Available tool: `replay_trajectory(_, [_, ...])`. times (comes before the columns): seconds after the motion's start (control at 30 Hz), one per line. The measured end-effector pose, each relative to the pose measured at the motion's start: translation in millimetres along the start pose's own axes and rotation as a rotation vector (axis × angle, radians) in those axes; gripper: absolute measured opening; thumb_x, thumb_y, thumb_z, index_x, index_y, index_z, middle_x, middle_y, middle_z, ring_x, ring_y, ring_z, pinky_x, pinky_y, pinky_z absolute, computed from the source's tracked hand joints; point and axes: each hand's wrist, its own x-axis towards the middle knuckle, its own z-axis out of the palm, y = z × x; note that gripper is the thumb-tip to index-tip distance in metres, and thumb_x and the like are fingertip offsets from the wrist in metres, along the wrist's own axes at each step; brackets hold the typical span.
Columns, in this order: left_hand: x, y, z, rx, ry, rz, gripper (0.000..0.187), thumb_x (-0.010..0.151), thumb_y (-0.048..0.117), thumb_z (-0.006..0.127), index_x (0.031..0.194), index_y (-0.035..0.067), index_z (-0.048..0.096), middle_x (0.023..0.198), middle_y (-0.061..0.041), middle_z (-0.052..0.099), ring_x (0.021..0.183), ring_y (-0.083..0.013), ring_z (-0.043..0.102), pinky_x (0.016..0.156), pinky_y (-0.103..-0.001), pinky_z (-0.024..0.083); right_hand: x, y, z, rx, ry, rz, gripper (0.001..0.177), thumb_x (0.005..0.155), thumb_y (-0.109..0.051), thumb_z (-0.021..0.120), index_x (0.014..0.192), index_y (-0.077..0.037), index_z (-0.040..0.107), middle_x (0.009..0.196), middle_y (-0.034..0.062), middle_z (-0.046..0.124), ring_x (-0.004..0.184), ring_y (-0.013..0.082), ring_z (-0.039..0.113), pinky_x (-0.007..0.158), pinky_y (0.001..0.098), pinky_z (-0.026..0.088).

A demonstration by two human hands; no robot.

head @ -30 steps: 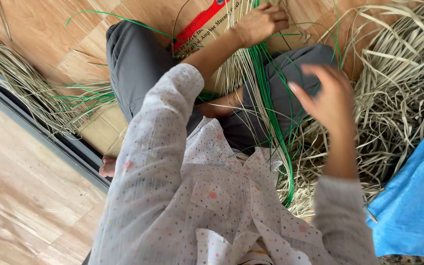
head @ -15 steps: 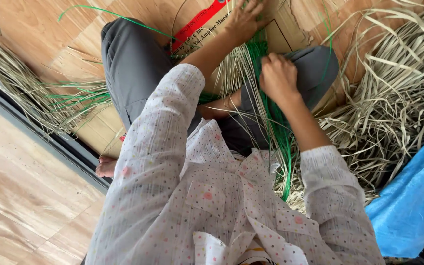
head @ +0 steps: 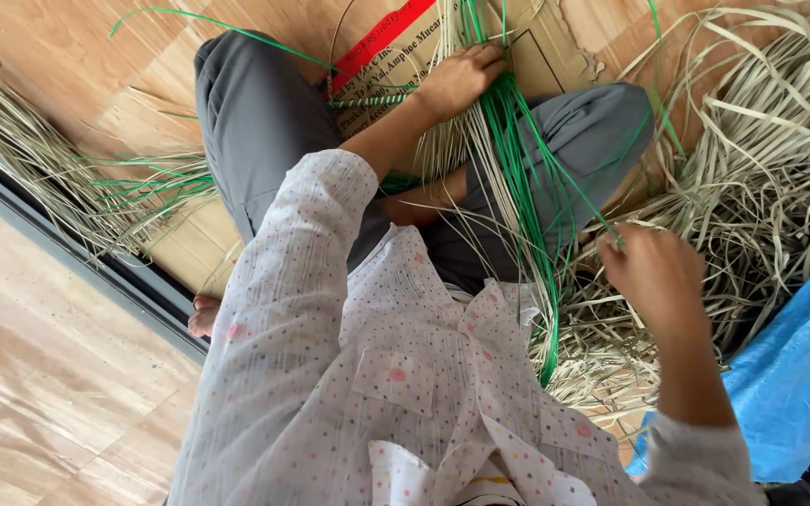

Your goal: Weaving green flexible strips into a pattern to create a mat or similar item.

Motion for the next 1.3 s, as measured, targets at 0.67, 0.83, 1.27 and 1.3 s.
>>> replay_trajectory(0.67, [-35.3,32.3,46.0,0.1,-0.072,-0.049,0.083,0.095,-0.01,0.072,0.159,-0.002,0.019,0.165,-0.02,0.018,0.153,-0.0313,0.014,0.127,-0.044,0.024,230.4,-16.3,-15.7,0.683,0.603,-0.664,0.025,0.093,-0.002,0.083,0.117,0.001,0.078,0.113,0.016,0.073,0.104,0.03,0.065,0.094,0.0378,0.047])
replay_trajectory(0.83, [-39.4,20.5,62.1,0.004,0.279,0.091,0.047,0.098,-0.007,0.063,0.144,-0.007,0.049,0.149,-0.025,0.048,0.142,-0.0395,0.042,0.118,-0.049,0.04,289.5,-51.4,47.1,0.683,0.408,-0.538,0.013,0.088,-0.008,0.083,0.101,-0.007,0.082,0.097,0.0128,0.076,0.085,0.0273,0.07,0.076,0.0408,0.055])
replay_trajectory(1.27, [5.5,30.7,30.4,-0.294,0.366,-0.274,0.022,0.091,-0.011,0.053,0.107,-0.005,0.067,0.107,-0.019,0.052,0.101,-0.0419,0.063,0.083,-0.053,0.063,305.0,-37.4,59.1,0.679,0.157,-0.414,0.012,0.091,-0.002,0.069,0.095,-0.004,0.08,0.092,0.0119,0.077,0.086,0.0262,0.07,0.073,0.0442,0.053])
replay_trajectory(1.3, [6.3,28.6,31.8,-0.293,0.366,-0.273,0.022,0.091,-0.011,0.053,0.107,-0.005,0.067,0.107,-0.019,0.052,0.101,-0.0419,0.063,0.083,-0.053,0.063,302.9,-37.9,53.9,0.679,0.159,-0.414,0.012,0.091,-0.002,0.069,0.095,-0.004,0.08,0.092,0.0119,0.077,0.086,0.0262,0.07,0.073,0.0442,0.053])
